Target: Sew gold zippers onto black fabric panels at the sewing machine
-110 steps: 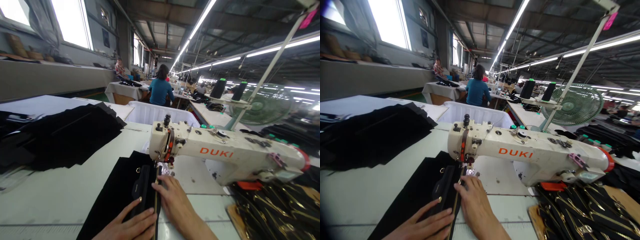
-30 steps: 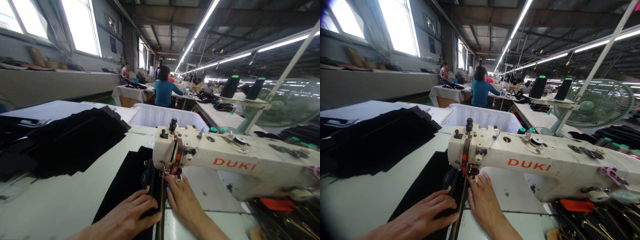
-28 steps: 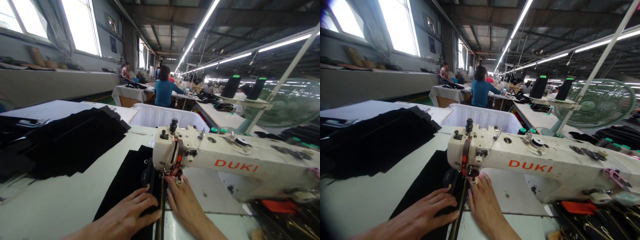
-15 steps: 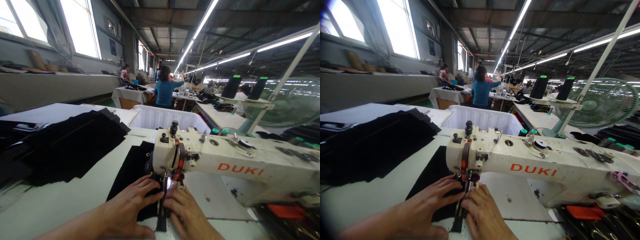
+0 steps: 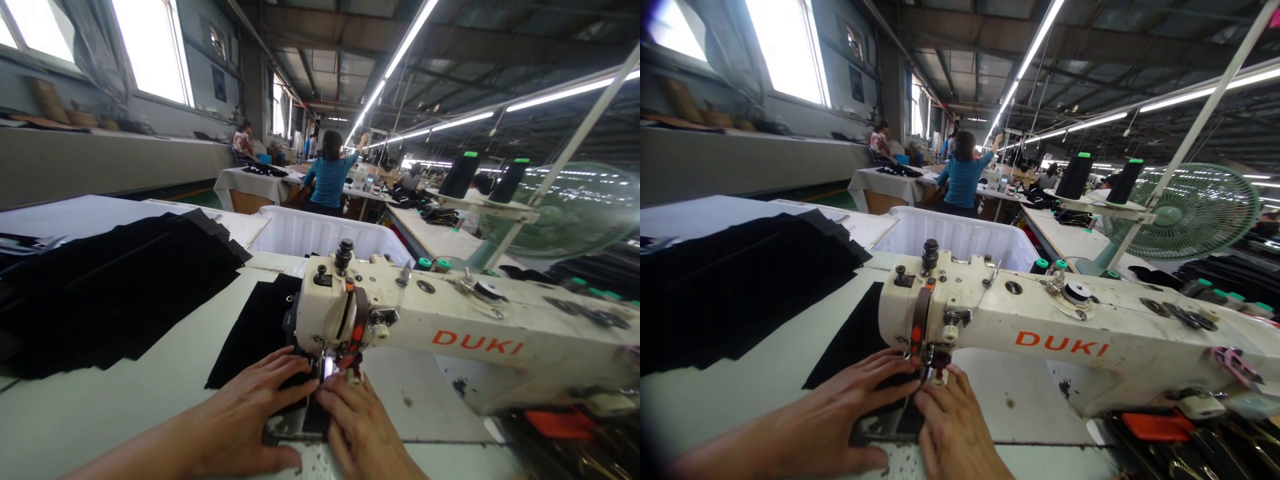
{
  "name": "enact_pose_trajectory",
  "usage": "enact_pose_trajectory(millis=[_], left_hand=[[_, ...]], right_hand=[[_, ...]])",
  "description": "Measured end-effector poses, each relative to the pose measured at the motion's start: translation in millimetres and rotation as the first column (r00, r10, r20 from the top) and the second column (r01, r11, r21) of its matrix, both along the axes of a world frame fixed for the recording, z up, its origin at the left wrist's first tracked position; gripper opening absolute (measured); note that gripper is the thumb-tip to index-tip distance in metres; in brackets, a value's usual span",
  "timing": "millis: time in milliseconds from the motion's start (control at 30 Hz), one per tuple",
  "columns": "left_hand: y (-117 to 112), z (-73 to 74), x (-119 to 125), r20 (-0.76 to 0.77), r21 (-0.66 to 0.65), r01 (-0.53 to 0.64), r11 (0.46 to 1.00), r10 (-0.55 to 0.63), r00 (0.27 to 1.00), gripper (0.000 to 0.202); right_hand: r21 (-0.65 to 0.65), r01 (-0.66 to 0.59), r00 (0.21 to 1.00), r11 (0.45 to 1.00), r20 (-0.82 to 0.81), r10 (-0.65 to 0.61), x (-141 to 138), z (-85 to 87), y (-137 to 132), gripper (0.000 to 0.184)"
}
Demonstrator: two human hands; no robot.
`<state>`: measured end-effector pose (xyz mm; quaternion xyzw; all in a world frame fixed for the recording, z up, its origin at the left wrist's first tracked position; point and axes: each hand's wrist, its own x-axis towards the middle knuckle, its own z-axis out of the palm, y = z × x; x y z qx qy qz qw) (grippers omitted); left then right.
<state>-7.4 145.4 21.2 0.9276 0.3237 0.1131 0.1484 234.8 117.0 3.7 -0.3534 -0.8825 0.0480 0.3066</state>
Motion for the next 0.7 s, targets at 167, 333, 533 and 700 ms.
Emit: enact_pose_trajectory(millis=[167,333,533,700], left_hand=[[6.0,-4.1,1.0,0.056,0.039,-0.016,0.999,0.013,0.998,0.077],[8.6,-4.5,2.0,0.044,0.063,-0.002,0.998,-0.001,0.999,0.077],[10.7,4.6,0.8,0.119,0.051,0.063,0.997,-0.068,0.990,0.072],[41.4,5.8,-8.1,0.119,0.110,-0.004,0.994,-0.009,0.993,0.033]], right_hand=[[0.068,0.060,0.998,0.996,0.001,-0.060,-1.9,-1.7,1.6,0.045],[0.068,0.084,0.996,0.994,0.032,-0.087,-1.2,-4.1,2.1,0.046],[0.247,0.041,0.987,0.968,0.143,-0.078,6.5,-14.6,7.7,0.048],[0.519,-0.074,0.971,0.851,0.234,-0.058,19.9,-41.7,29.3,0.044]])
